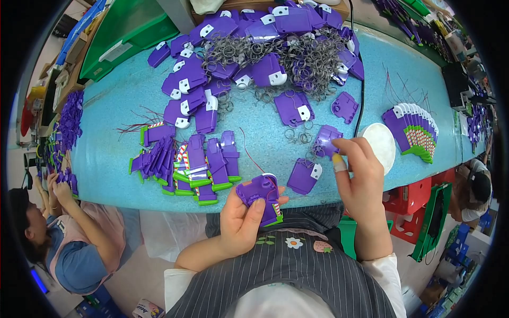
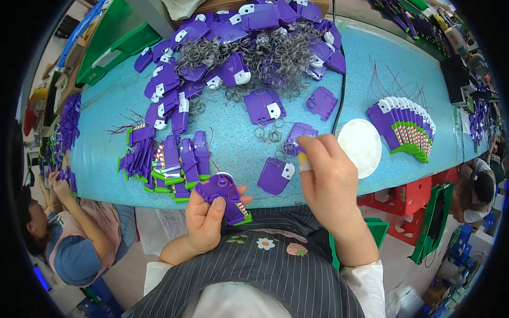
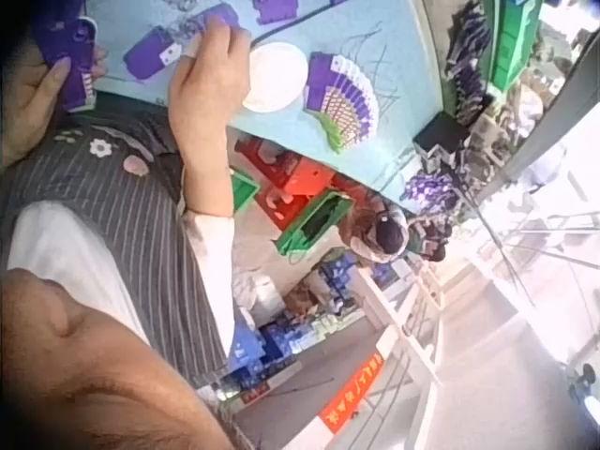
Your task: The person assembles small purple and green plastic components by hand at a factory workstation, joining them with adhesive from a bowl and attaching metal loops.
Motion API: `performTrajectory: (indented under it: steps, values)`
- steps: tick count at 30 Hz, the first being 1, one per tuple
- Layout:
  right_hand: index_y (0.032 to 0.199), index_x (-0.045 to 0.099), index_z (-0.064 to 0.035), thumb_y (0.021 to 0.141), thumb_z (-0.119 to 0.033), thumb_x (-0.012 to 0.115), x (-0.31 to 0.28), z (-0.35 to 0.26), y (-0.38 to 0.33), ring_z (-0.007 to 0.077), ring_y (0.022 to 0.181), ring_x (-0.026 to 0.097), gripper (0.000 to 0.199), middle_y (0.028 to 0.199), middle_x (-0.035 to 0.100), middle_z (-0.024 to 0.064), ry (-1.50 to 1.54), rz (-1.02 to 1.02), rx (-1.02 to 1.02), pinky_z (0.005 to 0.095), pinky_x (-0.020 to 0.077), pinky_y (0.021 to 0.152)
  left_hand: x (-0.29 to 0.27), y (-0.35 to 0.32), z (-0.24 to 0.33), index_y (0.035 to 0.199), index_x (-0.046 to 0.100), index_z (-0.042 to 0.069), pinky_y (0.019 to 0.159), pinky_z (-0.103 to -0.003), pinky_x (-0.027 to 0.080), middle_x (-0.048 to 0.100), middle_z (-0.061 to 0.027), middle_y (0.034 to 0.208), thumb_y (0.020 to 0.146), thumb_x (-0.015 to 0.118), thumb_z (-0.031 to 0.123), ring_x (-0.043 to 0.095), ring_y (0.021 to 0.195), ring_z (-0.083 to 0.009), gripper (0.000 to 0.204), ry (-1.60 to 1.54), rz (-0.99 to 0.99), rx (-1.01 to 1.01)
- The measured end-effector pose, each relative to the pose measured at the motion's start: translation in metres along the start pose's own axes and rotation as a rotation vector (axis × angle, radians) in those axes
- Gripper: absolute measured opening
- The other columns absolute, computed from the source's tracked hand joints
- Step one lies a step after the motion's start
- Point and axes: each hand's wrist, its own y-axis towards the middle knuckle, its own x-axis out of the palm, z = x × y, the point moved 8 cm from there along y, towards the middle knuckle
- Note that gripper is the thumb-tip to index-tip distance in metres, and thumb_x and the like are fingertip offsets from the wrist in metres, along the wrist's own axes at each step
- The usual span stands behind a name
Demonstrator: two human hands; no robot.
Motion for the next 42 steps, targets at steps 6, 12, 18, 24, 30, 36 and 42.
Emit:
performTrajectory:
  steps: [6, 12, 18, 24, 30, 36, 42]
  values:
    - [0.095, 0.057, -0.0041, 0.060, 0.002, 0.062, 0.043, -0.018, 0.007, 0.0275, 0.083, 0.050, 0.036, 0.083, 0.046, 0.0105, -0.245, -0.272, -0.195, 0.0361, 0.0443, 0.063, 0.001, 0.001, -0.001, 0.125, 0.031, 0.000, 0.092, -0.039, 0.045, 0.051, -0.0233, 0.119, 0.096, 0.038, 0.009, 0.056, 0.106, -0.0308, 0.031, 0.012, 0.002, -0.024]
    - [0.085, 0.052, -0.0034, 0.061, 0.002, 0.061, 0.013, -0.015, 0.023, 0.0297, 0.082, 0.049, 0.026, 0.085, 0.048, 0.0121, -0.030, -0.065, -0.202, 0.0393, 0.0421, 0.067, -0.007, 0.006, -0.006, 0.125, 0.034, 0.002, 0.089, -0.038, 0.047, 0.053, -0.0215, 0.117, 0.095, 0.039, 0.008, 0.058, 0.103, -0.0290, 0.030, -0.005, 0.035, -0.030]
    - [0.084, 0.048, -0.0030, 0.071, 0.000, 0.059, 0.018, 0.024, 0.016, 0.0208, 0.078, 0.049, 0.018, 0.086, 0.046, 0.0076, 0.472, 0.020, 0.005, 0.0296, 0.0412, 0.064, -0.007, 0.016, 0.001, 0.126, 0.036, 0.000, 0.080, -0.035, 0.052, 0.056, -0.0213, 0.114, 0.093, 0.045, 0.012, 0.064, 0.088, -0.0245, 0.036, 0.093, 0.183, 0.032]
    - [0.088, 0.047, -0.0015, 0.074, -0.007, 0.058, 0.031, 0.015, 0.017, 0.0231, 0.083, 0.050, 0.018, 0.091, 0.047, 0.0109, 0.649, -0.004, 0.034, 0.0317, 0.0434, 0.069, 0.011, 0.068, 0.008, 0.126, 0.038, -0.001, 0.081, -0.030, 0.050, 0.054, -0.0166, 0.119, 0.094, 0.043, 0.010, 0.062, 0.091, -0.0194, 0.034, -0.021, 0.113, 0.078]
    - [0.081, 0.055, -0.0022, 0.076, -0.016, 0.064, 0.030, 0.012, 0.018, 0.0244, 0.084, 0.053, 0.017, 0.085, 0.053, 0.0087, 0.620, -0.125, -0.012, 0.0347, 0.0434, 0.074, 0.011, 0.087, 0.022, 0.116, 0.045, -0.001, 0.081, -0.031, 0.048, 0.060, -0.0139, 0.101, 0.094, 0.047, 0.012, 0.060, 0.091, -0.0191, 0.026, 0.026, 0.105, 0.075]
    - [0.088, 0.058, -0.0026, 0.072, -0.002, 0.063, 0.018, 0.030, 0.029, 0.0201, 0.088, 0.054, 0.017, 0.093, 0.055, 0.0082, 0.688, 0.131, -0.109, 0.0293, 0.0442, 0.071, -0.005, 0.083, 0.031, 0.110, 0.047, -0.002, 0.082, -0.037, 0.050, 0.061, -0.0160, 0.099, 0.093, 0.045, 0.010, 0.062, 0.088, -0.0225, 0.021, 0.053, 0.241, 0.108]
    - [0.088, 0.058, 0.0007, 0.075, 0.005, 0.058, -0.034, 0.023, 0.014, 0.0186, 0.056, 0.052, 0.014, 0.076, 0.054, 0.0095, 0.246, 0.191, 0.022, 0.0280, 0.0394, 0.050, -0.015, 0.091, 0.054, 0.119, 0.042, 0.000, 0.082, -0.034, 0.052, 0.058, -0.0207, 0.109, 0.095, 0.044, 0.013, 0.062, 0.095, -0.0273, 0.027, 0.016, 0.300, 0.171]
